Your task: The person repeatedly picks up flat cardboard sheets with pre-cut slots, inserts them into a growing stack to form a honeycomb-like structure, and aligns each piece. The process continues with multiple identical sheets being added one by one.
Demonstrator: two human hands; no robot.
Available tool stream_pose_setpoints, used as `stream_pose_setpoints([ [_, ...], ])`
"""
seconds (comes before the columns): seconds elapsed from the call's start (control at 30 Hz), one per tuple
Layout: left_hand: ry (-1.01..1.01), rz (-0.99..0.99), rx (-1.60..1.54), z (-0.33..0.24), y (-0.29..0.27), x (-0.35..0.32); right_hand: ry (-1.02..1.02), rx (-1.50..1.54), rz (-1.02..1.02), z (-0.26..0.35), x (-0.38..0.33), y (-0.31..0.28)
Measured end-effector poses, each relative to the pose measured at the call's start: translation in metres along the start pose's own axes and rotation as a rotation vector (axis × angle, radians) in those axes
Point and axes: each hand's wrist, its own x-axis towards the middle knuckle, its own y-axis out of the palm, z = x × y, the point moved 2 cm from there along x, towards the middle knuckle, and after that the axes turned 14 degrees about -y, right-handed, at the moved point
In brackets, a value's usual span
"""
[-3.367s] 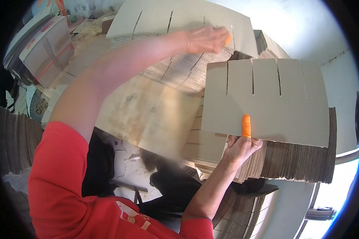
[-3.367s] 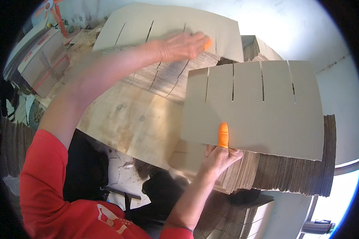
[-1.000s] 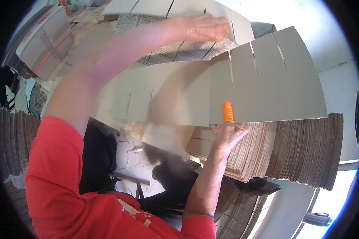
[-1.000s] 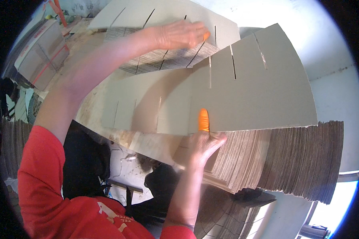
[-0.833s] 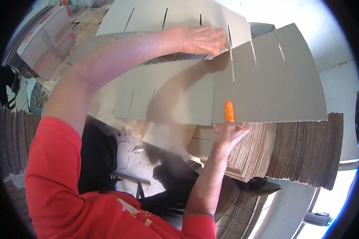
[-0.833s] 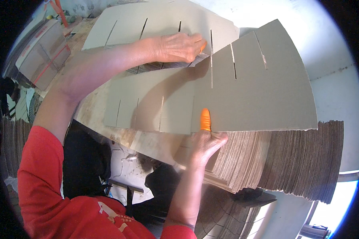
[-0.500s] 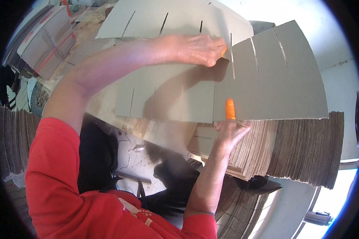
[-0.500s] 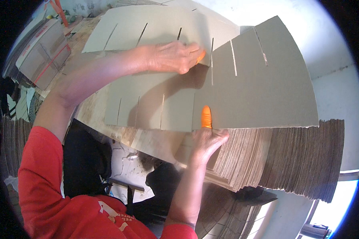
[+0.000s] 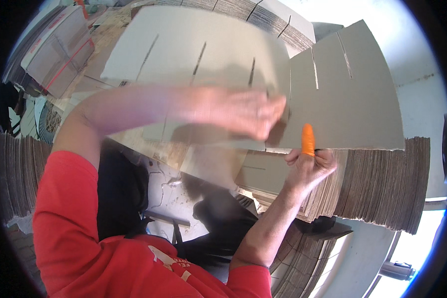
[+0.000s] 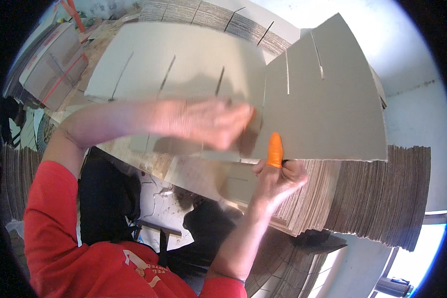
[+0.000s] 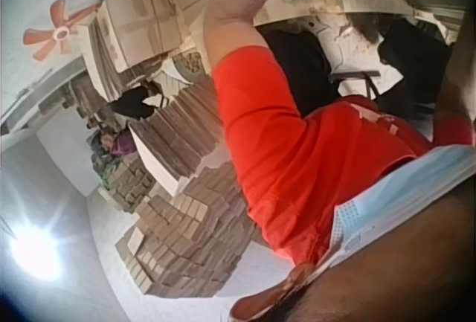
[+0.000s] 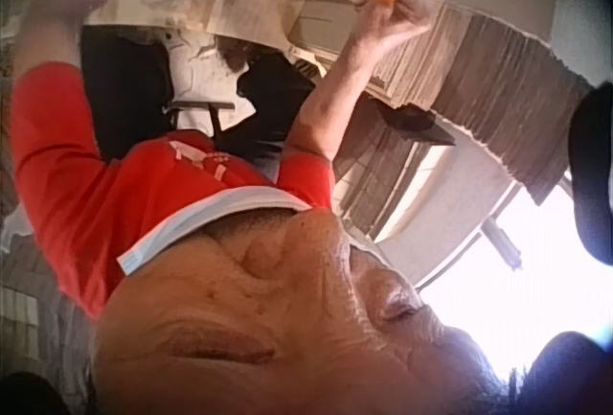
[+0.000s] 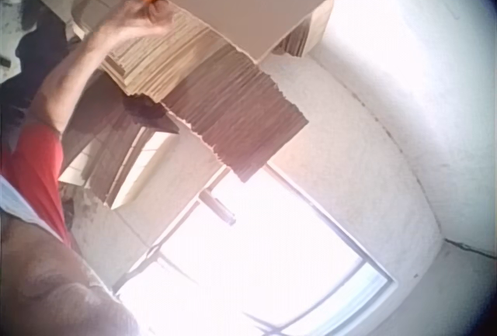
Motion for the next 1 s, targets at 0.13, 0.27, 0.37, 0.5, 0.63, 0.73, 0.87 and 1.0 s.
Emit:
stream_pose_setpoints([
  [0.13, -0.112, 0.206, -0.170, -0.049, -0.025, -0.001, 0.114, -0.091, -0.033, -0.002, -0.002, 0.011],
  [0.27, -0.598, 0.110, -0.629, 0.026, 0.004, 0.012, 0.191, -0.071, -0.022, -0.009, -0.007, 0.011],
  [0.37, -0.706, -0.177, -0.133, 0.121, 0.053, 0.020, 0.179, -0.121, 0.055, -0.012, -0.008, 0.013],
  [0.5, -1.053, 0.423, -0.168, 0.200, 0.131, 0.002, 0.171, -0.063, 0.027, -0.008, -0.010, 0.023],
  [0.63, -0.897, 0.541, 0.108, 0.213, 0.148, -0.003, 0.189, -0.006, 0.041, -0.007, -0.011, 0.020],
  [0.73, -0.896, 0.516, -0.070, 0.211, 0.149, 0.013, 0.205, -0.011, 0.024, -0.011, -0.011, 0.017],
  [0.87, -0.906, 0.121, -0.002, 0.228, 0.146, -0.037, 0.182, 0.017, 0.054, 0.009, -0.009, 0.031],
  [1.0, -0.909, 0.327, -0.162, 0.209, 0.145, 0.001, 0.208, -0.031, 0.020, -0.004, -0.009, 0.019],
])
